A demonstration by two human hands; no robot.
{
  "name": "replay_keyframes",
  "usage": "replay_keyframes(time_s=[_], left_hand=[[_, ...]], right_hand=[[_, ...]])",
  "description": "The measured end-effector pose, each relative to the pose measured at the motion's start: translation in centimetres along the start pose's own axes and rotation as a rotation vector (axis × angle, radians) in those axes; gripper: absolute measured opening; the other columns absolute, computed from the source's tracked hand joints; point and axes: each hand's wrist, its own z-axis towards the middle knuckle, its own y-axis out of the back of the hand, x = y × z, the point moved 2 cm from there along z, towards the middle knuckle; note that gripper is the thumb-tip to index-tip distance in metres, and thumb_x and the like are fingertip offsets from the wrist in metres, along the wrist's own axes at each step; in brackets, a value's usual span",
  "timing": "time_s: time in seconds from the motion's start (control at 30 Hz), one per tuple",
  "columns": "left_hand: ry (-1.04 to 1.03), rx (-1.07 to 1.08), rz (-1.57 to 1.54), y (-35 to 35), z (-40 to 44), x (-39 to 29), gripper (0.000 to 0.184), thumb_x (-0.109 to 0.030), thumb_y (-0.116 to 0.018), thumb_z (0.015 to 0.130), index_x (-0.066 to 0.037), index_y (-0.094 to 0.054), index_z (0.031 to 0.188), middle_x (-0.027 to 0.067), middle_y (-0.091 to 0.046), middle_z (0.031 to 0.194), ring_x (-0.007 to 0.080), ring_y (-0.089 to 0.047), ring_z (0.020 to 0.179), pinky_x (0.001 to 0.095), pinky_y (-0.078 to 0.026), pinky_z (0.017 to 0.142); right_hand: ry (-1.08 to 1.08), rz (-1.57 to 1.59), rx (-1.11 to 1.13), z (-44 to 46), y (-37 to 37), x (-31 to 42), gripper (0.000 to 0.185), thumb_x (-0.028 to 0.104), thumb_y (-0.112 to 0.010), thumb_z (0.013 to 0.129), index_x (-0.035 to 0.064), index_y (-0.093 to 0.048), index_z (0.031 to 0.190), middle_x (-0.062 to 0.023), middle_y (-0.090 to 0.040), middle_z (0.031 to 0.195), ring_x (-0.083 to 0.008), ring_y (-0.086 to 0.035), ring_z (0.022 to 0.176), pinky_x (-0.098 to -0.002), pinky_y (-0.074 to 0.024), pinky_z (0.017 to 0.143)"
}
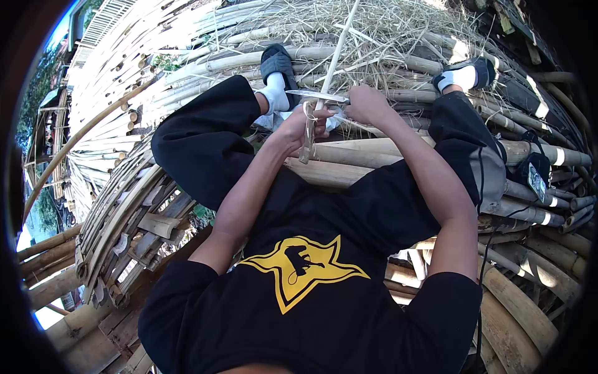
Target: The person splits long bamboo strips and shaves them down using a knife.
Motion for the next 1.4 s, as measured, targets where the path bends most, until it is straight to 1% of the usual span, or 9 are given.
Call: replay_keyframes(time_s=[0.2, 0.4, 0.73, 0.97, 1.07, 1.1, 1.2, 1.27, 1.4], left_hand=[[0.188, 0.225, -0.175, 0.2, -0.1, -0.5, 0.029, -0.010, -0.065, 0.080, -0.014, -0.039, 0.068, -0.0080, -0.032, 0.051, 0.0022, -0.031, 0.040, 0.0198, -0.028, 0.038], [0.191, 0.160, -0.122, 0.0, -0.1, 0.1, 0.032, -0.004, -0.061, 0.080, -0.016, -0.035, 0.066, -0.0089, -0.028, 0.051, 0.0018, -0.023, 0.036, 0.0190, -0.016, 0.032], [0.152, 0.095, -0.121, 0.3, 0.6, 0.4, 0.031, 0.002, -0.056, 0.081, -0.015, -0.032, 0.070, -0.0080, -0.026, 0.051, 0.0020, -0.023, 0.036, 0.0192, -0.016, 0.032], [0.176, 0.079, -0.112, 0.2, 1.3, -2.0, 0.030, 0.001, -0.053, 0.082, -0.013, -0.033, 0.065, -0.0067, -0.025, 0.046, 0.0037, -0.024, 0.034, 0.0203, -0.020, 0.031], [0.211, 0.200, -0.169, -1.1, -1.5, -2.1, 0.028, -0.002, -0.052, 0.086, -0.014, -0.033, 0.070, -0.0070, -0.025, 0.046, 0.0034, -0.022, 0.032, 0.0188, -0.017, 0.028], [0.235, 0.235, -0.089, -1.7, -3.3, -1.7, 0.029, -0.003, -0.053, 0.086, -0.015, -0.032, 0.069, -0.0074, -0.025, 0.046, 0.0026, -0.022, 0.032, 0.0200, -0.018, 0.029], [0.167, 0.071, -0.022, 0.9, -3.3, 0.0, 0.032, -0.007, -0.056, 0.086, -0.016, -0.033, 0.066, -0.0082, -0.025, 0.046, 0.0020, -0.023, 0.034, 0.0198, -0.020, 0.031], [0.171, 0.189, -0.014, 0.7, -1.6, -0.4, 0.031, -0.015, -0.056, 0.087, -0.016, -0.035, 0.064, -0.0088, -0.025, 0.047, 0.0027, -0.025, 0.035, 0.0208, -0.024, 0.034], [0.123, 0.224, -0.111, -0.6, 0.6, -1.0, 0.029, -0.025, -0.049, 0.091, -0.013, -0.041, 0.066, -0.0075, -0.028, 0.048, 0.0058, -0.029, 0.036, 0.0241, -0.033, 0.038]], right_hand=[[0.022, -0.003, 0.148, -0.6, 0.7, 1.3, 0.033, 0.025, -0.057, 0.071, -0.0002, -0.065, 0.090, -0.0234, -0.064, 0.084, -0.0349, -0.063, 0.081, -0.0422, -0.0510, 0.076], [0.030, 0.004, 0.076, -0.9, 0.1, 1.6, 0.036, 0.023, -0.058, 0.069, 0.0038, -0.065, 0.098, -0.0236, -0.063, 0.086, -0.0351, -0.063, 0.081, -0.0428, -0.0509, 0.076], [0.022, 0.035, -0.079, 2.8, -2.1, -0.8, 0.030, 0.022, -0.058, 0.067, -0.0050, -0.065, 0.076, -0.0244, -0.064, 0.081, -0.0361, -0.064, 0.079, -0.0428, -0.0514, 0.071], [-0.023, 0.025, -0.195, 3.0, 0.8, -1.1, 0.030, 0.025, -0.056, 0.070, -0.0006, -0.066, 0.083, -0.0219, -0.065, 0.088, -0.0343, -0.063, 0.085, -0.0416, -0.0511, 0.074], [-0.586, 0.407, -0.388, 6.9, -0.4, -9.7, 0.033, 0.025, -0.055, 0.072, 0.0008, -0.066, 0.092, -0.0192, -0.065, 0.093, -0.0308, -0.064, 0.090, -0.0390, -0.0501, 0.078], [-0.561, 0.382, -0.357, 4.0, 3.7, -11.3, 0.039, 0.029, -0.055, 0.075, -0.0041, -0.064, 0.094, -0.0252, -0.063, 0.094, -0.0370, -0.061, 0.092, -0.0401, -0.0479, 0.080], [-0.537, 0.276, -0.459, 4.3, 5.9, -12.6, 0.041, 0.032, -0.055, 0.076, -0.0048, -0.064, 0.091, -0.0243, -0.063, 0.093, -0.0379, -0.061, 0.092, -0.0401, -0.0474, 0.080], [-0.439, 0.347, -0.431, 4.3, 6.0, -9.9, 0.035, 0.028, -0.054, 0.075, -0.0017, -0.065, 0.091, -0.0215, -0.064, 0.095, -0.0343, -0.062, 0.089, -0.0416, -0.0487, 0.079], [-0.105, 0.186, -0.139, 4.3, 3.2, -2.7, 0.030, 0.022, -0.055, 0.073, -0.0030, -0.064, 0.087, -0.0243, -0.063, 0.091, -0.0356, -0.062, 0.089, -0.0417, -0.0492, 0.078]])
